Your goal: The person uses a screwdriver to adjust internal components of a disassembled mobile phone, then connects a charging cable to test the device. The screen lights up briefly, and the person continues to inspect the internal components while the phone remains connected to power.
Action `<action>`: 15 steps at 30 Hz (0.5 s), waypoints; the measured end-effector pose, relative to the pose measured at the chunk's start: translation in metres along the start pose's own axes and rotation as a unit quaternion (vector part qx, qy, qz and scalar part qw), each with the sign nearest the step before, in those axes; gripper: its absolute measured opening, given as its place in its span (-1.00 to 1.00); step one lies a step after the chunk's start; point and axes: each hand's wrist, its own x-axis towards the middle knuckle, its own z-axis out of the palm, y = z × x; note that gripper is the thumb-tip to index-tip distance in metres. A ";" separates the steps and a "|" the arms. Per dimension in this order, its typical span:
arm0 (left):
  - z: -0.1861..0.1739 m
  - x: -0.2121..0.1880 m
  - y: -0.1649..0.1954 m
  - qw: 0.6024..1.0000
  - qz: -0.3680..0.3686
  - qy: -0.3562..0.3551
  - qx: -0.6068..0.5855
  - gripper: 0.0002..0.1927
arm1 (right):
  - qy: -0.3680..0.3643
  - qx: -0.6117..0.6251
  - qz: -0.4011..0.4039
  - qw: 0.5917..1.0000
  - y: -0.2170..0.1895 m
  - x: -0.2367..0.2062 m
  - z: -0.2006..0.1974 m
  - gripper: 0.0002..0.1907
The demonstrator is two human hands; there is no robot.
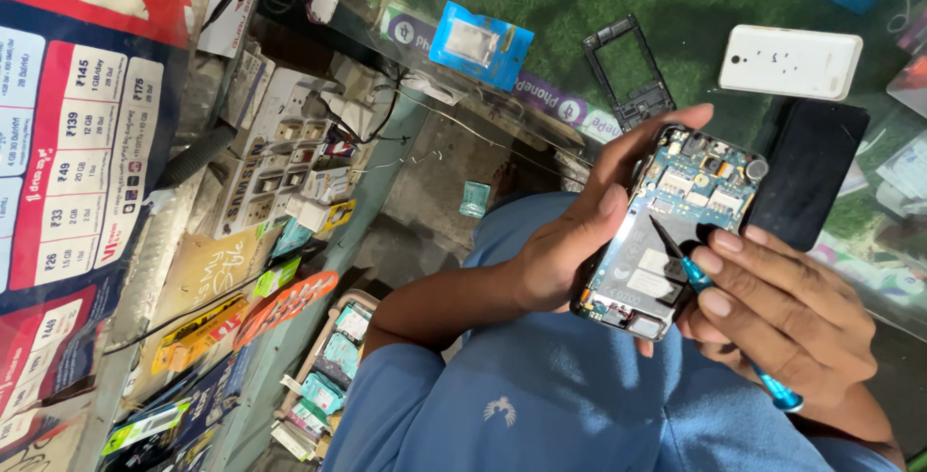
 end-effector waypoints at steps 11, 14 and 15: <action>-0.003 0.002 0.002 0.998 -0.039 -0.028 -0.046 -0.16 | -0.036 -0.095 -0.089 0.991 -0.001 -0.008 -0.011 -0.75; -0.003 0.002 0.005 0.997 -0.044 -0.045 -0.048 -0.06 | -0.065 -0.100 -0.097 0.988 -0.001 -0.008 -0.017 -0.72; -0.003 0.002 0.006 0.997 -0.044 -0.048 -0.046 -0.03 | -0.081 -0.097 -0.090 0.988 -0.002 -0.009 -0.020 -0.71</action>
